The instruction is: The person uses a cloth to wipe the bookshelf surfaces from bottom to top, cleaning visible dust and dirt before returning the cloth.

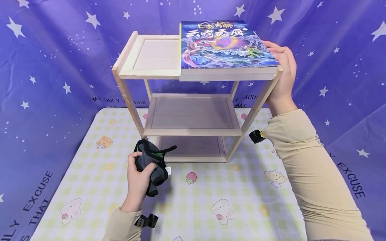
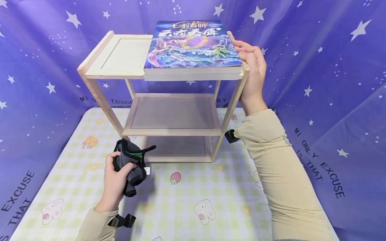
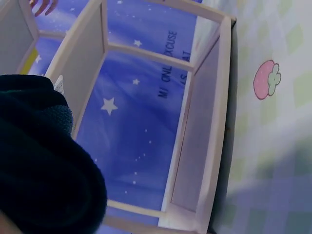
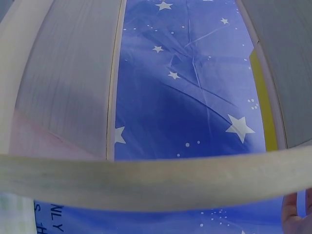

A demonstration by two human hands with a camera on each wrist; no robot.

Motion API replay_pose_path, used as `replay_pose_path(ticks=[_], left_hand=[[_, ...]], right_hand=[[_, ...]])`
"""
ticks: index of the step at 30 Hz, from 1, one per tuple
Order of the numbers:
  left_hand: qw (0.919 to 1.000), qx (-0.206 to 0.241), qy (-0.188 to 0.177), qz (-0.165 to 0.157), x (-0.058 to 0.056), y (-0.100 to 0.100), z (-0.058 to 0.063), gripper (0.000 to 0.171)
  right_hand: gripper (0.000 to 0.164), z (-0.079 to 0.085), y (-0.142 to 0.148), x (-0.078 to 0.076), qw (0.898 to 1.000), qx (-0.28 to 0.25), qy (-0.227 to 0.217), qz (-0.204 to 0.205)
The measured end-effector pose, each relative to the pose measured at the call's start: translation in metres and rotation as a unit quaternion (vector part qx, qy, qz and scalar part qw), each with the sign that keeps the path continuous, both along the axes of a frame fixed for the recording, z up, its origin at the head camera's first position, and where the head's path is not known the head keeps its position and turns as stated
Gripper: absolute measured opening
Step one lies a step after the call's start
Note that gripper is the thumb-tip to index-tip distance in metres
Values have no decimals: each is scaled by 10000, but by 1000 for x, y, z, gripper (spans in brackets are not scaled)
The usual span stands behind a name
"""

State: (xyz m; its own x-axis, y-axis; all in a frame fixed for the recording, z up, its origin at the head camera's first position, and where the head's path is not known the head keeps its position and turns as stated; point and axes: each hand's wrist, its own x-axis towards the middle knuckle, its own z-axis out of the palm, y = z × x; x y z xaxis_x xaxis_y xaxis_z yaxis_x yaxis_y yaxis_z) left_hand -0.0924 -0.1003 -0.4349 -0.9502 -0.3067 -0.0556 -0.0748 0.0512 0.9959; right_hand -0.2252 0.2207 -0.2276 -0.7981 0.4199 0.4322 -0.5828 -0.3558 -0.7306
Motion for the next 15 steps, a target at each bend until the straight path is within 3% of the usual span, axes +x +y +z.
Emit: replay_pose_path(ticks=[4,15], left_hand=[[9997,-66,82,-198,1,10,-4,45],[9873,-429,206,-1515,-9,51,-18,57]], right_hand=[[30,0,1,1,9999,116,-82,-50],[28,-1,2,2,9998,215,26,33]])
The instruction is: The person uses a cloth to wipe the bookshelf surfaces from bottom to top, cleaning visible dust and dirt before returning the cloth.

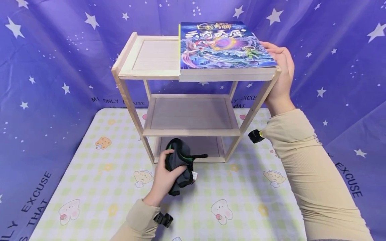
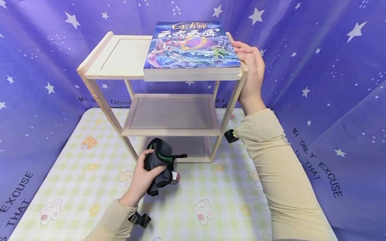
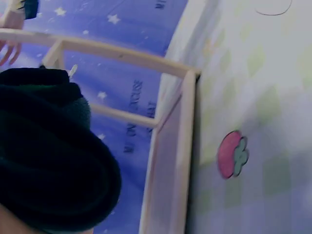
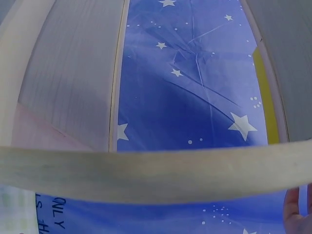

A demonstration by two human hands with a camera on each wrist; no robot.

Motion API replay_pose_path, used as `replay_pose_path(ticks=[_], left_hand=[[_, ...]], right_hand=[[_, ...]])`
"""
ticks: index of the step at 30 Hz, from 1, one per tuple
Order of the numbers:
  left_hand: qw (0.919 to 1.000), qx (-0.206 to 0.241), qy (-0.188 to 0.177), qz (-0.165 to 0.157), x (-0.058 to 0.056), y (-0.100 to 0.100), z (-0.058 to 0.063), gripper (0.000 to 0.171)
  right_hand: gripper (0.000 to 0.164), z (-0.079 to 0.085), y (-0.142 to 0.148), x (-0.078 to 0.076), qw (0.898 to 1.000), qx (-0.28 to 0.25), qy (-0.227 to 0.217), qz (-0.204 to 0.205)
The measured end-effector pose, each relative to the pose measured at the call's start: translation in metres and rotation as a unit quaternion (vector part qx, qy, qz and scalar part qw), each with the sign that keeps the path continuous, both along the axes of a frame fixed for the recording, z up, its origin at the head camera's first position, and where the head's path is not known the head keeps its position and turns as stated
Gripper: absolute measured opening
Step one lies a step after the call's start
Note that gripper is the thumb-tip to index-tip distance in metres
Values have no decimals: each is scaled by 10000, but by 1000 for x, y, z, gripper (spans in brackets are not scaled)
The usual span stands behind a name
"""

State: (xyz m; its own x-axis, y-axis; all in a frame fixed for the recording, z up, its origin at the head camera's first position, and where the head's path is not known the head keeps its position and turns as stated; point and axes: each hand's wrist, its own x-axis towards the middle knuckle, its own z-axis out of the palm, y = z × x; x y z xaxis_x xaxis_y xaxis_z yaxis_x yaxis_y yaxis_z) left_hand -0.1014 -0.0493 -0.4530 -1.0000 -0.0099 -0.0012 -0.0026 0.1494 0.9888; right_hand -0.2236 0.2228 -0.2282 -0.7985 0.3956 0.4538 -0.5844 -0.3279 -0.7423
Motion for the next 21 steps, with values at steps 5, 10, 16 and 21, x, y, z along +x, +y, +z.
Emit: replay_pose_path(ticks=[5,10,16,21], left_hand=[[9991,-171,2,-401,-9,20,-4,62],[9969,-445,178,-620,-16,35,-6,64],[9936,-595,316,-907,-27,49,-6,67],[9908,-787,380,-1032,-36,61,-6,68]], right_hand=[[29,1,0,0,10000,-24,46,1],[30,1,-1,-1,9999,-135,60,-21],[31,1,-2,-1,9997,-231,66,-26],[31,1,-3,0,9999,-155,48,-9]])
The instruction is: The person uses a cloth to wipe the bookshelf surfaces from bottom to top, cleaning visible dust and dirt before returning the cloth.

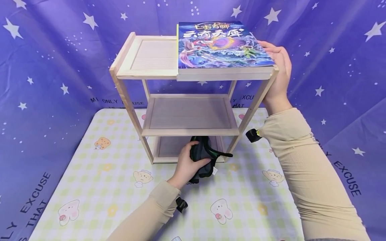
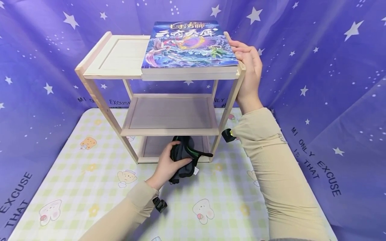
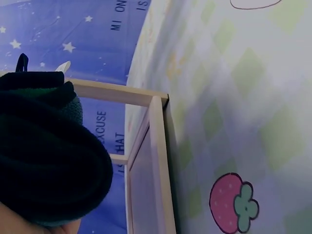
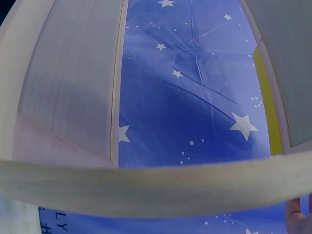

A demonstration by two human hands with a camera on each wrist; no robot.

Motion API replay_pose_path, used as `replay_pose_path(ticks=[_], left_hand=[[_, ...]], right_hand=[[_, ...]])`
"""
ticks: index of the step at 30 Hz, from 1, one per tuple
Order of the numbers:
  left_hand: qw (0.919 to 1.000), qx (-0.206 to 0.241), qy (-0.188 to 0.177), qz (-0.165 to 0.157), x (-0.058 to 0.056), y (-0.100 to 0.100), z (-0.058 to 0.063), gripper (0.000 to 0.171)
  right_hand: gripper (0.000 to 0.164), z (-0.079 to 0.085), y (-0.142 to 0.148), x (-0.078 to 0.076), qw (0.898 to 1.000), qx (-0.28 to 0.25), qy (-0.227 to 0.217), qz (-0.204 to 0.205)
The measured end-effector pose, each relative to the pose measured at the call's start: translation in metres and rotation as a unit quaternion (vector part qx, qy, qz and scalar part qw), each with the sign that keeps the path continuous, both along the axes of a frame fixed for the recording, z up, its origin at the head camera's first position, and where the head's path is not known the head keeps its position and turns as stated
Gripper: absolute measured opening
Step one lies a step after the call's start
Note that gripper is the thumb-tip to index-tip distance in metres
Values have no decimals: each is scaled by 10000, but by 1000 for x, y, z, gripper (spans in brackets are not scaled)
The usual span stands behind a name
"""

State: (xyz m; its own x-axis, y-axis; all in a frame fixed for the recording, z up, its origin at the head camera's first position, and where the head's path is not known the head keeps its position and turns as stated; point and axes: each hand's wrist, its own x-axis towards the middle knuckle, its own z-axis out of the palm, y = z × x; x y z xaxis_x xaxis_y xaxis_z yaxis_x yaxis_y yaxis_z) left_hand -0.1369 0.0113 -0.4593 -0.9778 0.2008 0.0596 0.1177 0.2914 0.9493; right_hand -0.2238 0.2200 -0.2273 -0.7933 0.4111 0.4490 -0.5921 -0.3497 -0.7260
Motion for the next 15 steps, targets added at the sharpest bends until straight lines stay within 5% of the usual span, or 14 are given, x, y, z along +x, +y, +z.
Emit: replay_pose_path(ticks=[15], left_hand=[[9990,-193,296,-280,-18,47,6,67]], right_hand=[[30,0,0,-1,10000,-5,-19,-33]])
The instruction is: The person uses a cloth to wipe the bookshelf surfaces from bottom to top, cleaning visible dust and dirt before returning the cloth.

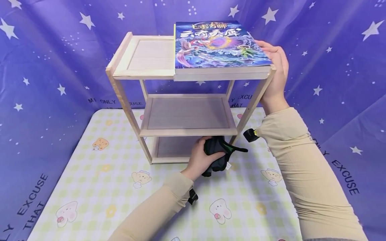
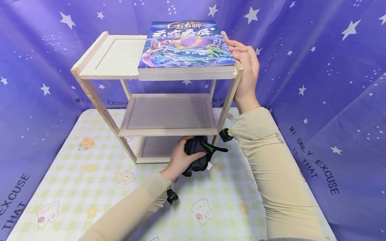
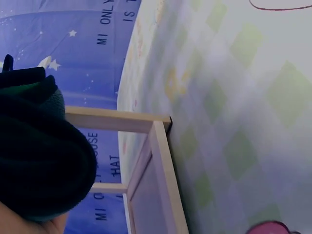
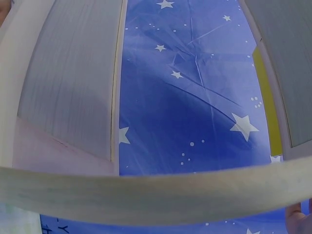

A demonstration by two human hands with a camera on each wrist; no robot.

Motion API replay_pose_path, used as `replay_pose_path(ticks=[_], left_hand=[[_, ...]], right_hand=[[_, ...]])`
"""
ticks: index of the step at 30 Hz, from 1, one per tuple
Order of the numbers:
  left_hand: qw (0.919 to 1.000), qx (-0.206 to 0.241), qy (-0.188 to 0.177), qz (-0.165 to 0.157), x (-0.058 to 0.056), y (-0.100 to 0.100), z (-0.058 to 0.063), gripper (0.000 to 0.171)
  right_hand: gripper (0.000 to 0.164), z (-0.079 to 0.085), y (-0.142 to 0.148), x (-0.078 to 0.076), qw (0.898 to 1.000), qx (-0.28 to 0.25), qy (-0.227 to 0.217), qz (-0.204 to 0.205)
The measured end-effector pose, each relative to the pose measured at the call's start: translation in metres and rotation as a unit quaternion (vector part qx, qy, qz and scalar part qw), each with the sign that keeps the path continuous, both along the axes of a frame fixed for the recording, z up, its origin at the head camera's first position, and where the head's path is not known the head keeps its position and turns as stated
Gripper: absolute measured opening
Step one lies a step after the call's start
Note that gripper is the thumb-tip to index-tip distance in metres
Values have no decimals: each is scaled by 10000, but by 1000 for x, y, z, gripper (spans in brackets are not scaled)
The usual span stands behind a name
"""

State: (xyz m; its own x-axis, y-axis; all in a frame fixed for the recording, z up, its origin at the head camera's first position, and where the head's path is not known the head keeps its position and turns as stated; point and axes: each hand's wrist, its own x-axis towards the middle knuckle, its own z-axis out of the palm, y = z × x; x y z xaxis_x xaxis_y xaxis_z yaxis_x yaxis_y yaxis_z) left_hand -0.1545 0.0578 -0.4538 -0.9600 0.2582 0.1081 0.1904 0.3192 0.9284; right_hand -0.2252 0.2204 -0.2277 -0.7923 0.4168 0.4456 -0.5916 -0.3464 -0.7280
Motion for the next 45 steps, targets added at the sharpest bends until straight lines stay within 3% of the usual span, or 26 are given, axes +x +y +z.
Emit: replay_pose_path(ticks=[8,16,25,31,38,45], left_hand=[[9991,-141,392,-4,-4,23,8,77],[9921,-1003,754,74,-10,46,14,69],[9736,-1998,1090,149,-12,60,18,57],[9525,-2563,1610,338,-14,65,14,46],[9312,-3017,2000,427,-14,68,8,50],[9270,-3145,1997,427,-14,70,5,51]], right_hand=[[30,-2,-2,0,10000,9,-58,-24],[32,0,-2,-1,9999,-111,76,-5],[32,0,-3,-1,9999,-107,83,-48],[31,-1,-3,-1,9999,-128,51,-59],[32,-2,-4,-2,9998,-177,93,-51],[32,-2,-3,-2,9996,-238,120,-40]])
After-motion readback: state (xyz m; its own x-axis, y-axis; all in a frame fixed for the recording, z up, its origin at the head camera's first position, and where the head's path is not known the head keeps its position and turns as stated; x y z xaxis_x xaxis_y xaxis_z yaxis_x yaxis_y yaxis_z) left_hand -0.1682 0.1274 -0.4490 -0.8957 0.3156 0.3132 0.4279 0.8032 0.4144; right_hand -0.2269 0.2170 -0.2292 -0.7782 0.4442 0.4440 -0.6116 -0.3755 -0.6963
